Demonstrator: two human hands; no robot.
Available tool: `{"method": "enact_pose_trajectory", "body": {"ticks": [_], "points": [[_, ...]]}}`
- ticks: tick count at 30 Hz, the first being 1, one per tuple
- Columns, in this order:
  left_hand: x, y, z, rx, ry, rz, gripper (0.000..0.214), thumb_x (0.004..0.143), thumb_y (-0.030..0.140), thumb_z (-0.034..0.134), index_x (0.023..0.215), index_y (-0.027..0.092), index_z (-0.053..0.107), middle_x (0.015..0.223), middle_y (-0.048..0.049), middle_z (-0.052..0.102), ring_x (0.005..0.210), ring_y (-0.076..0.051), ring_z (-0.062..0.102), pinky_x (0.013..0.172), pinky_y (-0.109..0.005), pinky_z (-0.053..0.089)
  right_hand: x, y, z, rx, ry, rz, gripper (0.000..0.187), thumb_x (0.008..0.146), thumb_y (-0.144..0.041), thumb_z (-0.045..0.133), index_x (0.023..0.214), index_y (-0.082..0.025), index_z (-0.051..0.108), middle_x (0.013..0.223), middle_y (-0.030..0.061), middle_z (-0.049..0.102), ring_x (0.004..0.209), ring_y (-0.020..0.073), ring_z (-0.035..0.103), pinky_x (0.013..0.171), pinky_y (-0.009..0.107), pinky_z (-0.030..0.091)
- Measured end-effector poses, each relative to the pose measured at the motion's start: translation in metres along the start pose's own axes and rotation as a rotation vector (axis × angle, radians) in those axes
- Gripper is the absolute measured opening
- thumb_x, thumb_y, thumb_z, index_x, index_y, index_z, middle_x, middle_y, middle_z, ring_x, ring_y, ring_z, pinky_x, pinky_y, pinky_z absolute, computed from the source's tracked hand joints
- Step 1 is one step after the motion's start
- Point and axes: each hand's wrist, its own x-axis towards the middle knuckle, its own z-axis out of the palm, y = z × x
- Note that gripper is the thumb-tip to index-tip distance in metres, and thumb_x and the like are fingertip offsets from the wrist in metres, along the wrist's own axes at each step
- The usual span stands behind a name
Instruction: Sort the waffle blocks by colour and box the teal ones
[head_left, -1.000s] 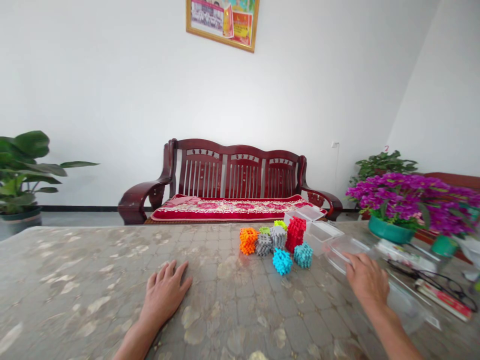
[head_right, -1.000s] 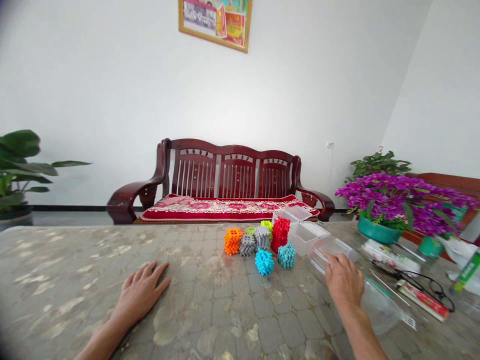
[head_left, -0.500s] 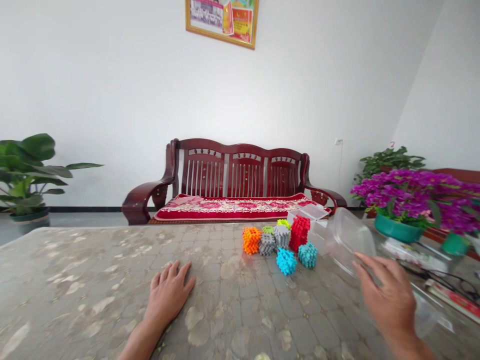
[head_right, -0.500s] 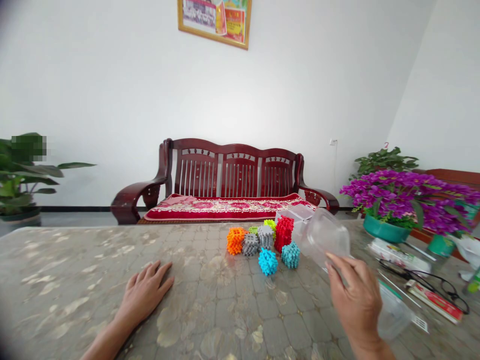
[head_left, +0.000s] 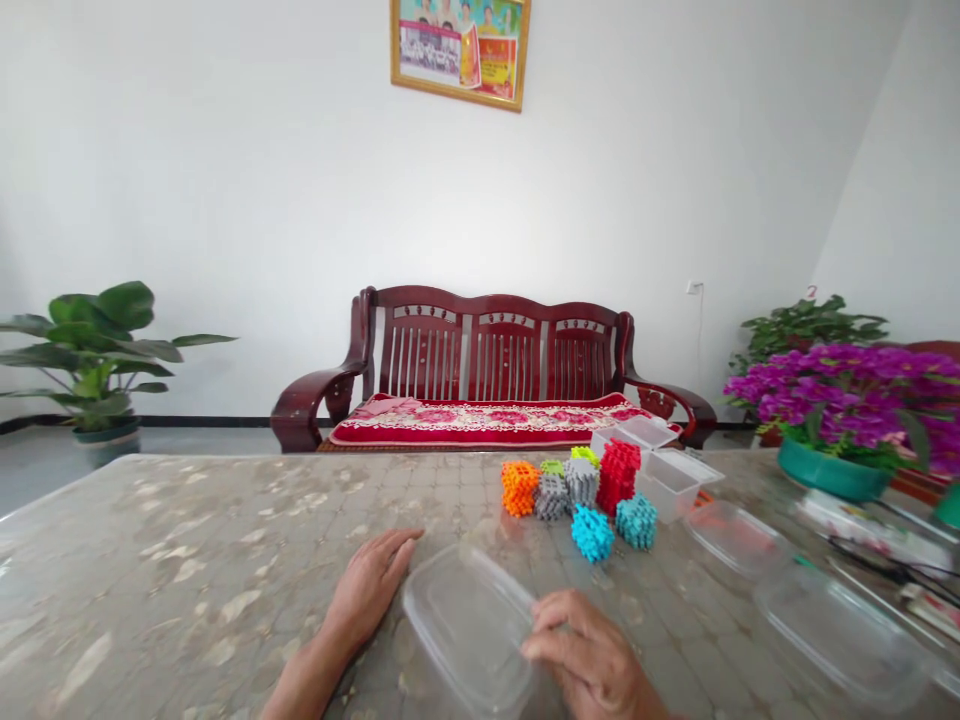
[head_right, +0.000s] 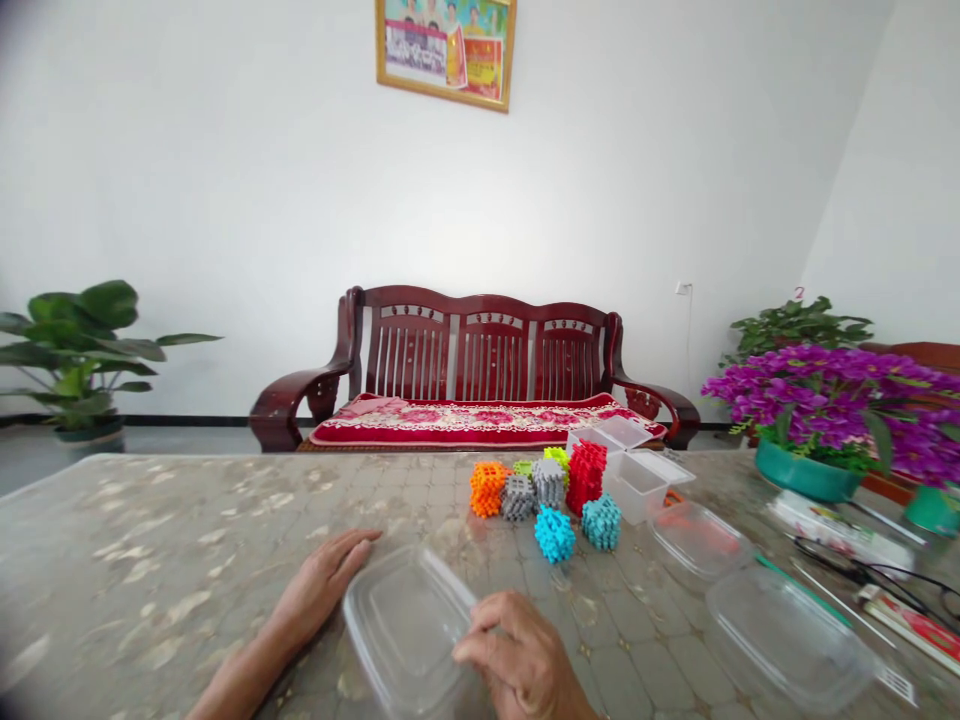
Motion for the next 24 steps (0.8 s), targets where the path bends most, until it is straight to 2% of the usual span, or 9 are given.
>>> {"method": "enact_pose_trajectory", "body": {"ticks": [4, 7, 10, 15, 17, 20, 22, 24], "points": [[-0.001, 0.001, -0.005, -0.212, -0.036, -0.029, 0.057, 0.091, 0.055, 0.035, 0.115, 0.023, 0.075, 0.125, -0.0059, 0.073, 0.122, -0.027, 0.062, 0.113, -0.044, 0.041, 0.005, 0.008, 0.030, 0.067, -0.028, 0.079, 0.036, 0.087, 0.003, 0.045, 0.093, -0.025, 0.067, 0.097, 0.0030, 0.068, 0.102, 0.0122, 0.066, 0.088, 0.021, 0.054], [-0.002, -0.001, -0.007, -0.309, -0.011, -0.048, 0.058, 0.092, 0.056, 0.032, 0.111, 0.024, 0.076, 0.122, -0.0048, 0.074, 0.122, -0.027, 0.062, 0.115, -0.045, 0.039, 0.010, 0.020, 0.045, 0.073, -0.009, 0.161, 0.041, 0.084, 0.006, 0.040, 0.092, -0.024, 0.068, 0.102, 0.0035, 0.071, 0.108, 0.0127, 0.066, 0.093, 0.024, 0.054], [-0.003, 0.002, -0.009, -0.364, 0.011, -0.057, 0.054, 0.091, 0.055, 0.037, 0.106, 0.024, 0.078, 0.118, -0.0047, 0.075, 0.119, -0.027, 0.063, 0.113, -0.044, 0.041, 0.014, 0.031, 0.052, 0.075, -0.009, 0.207, 0.048, 0.080, 0.007, 0.036, 0.094, -0.024, 0.070, 0.105, 0.0035, 0.074, 0.114, 0.0144, 0.065, 0.099, 0.031, 0.053], [-0.002, 0.014, -0.011, -0.416, -0.090, -0.026, 0.047, 0.087, 0.054, 0.044, 0.094, 0.022, 0.079, 0.106, -0.0049, 0.078, 0.109, -0.028, 0.066, 0.108, -0.043, 0.045, 0.014, 0.029, 0.049, 0.018, 0.105, 0.317, 0.050, 0.078, 0.006, 0.034, 0.092, -0.025, 0.071, 0.112, 0.0036, 0.074, 0.117, 0.0167, 0.063, 0.099, 0.037, 0.053], [-0.001, 0.017, -0.011, -0.431, -0.106, -0.025, 0.047, 0.086, 0.053, 0.044, 0.092, 0.022, 0.078, 0.103, -0.0049, 0.078, 0.106, -0.027, 0.067, 0.107, -0.043, 0.046, 0.015, 0.017, 0.046, -0.020, 0.110, 0.330, 0.044, 0.082, 0.002, 0.038, 0.093, -0.026, 0.070, 0.111, 0.0037, 0.074, 0.115, 0.0178, 0.064, 0.099, 0.037, 0.053], [0.001, 0.018, -0.009, -0.454, -0.092, -0.025, 0.046, 0.084, 0.052, 0.045, 0.090, 0.021, 0.078, 0.101, -0.0050, 0.079, 0.105, -0.027, 0.068, 0.104, -0.041, 0.047, 0.018, -0.005, 0.045, -0.103, 0.008, 0.292, 0.027, 0.088, -0.017, 0.058, 0.111, -0.026, 0.069, 0.120, 0.0056, 0.071, 0.119, 0.0236, 0.061, 0.100, 0.041, 0.052], [0.001, 0.017, -0.007, -0.472, -0.082, -0.020, 0.046, 0.084, 0.052, 0.045, 0.090, 0.021, 0.078, 0.101, -0.0051, 0.079, 0.105, -0.027, 0.068, 0.102, -0.040, 0.048, 0.020, -0.016, 0.050, -0.157, -0.081, 0.240, 0.041, 0.083, -0.032, 0.071, 0.123, -0.026, 0.064, 0.127, 0.0073, 0.068, 0.123, 0.0276, 0.058, 0.101, 0.044, 0.051], [0.001, 0.017, -0.006, -0.488, -0.080, -0.020, 0.047, 0.085, 0.051, 0.044, 0.090, 0.020, 0.079, 0.100, -0.0053, 0.079, 0.103, -0.027, 0.068, 0.101, -0.040, 0.048, 0.020, -0.019, 0.058, -0.208, -0.141, 0.219, 0.047, 0.082, -0.034, 0.075, 0.126, -0.026, 0.063, 0.129, 0.0064, 0.067, 0.123, 0.0278, 0.058, 0.102, 0.045, 0.050]]}}
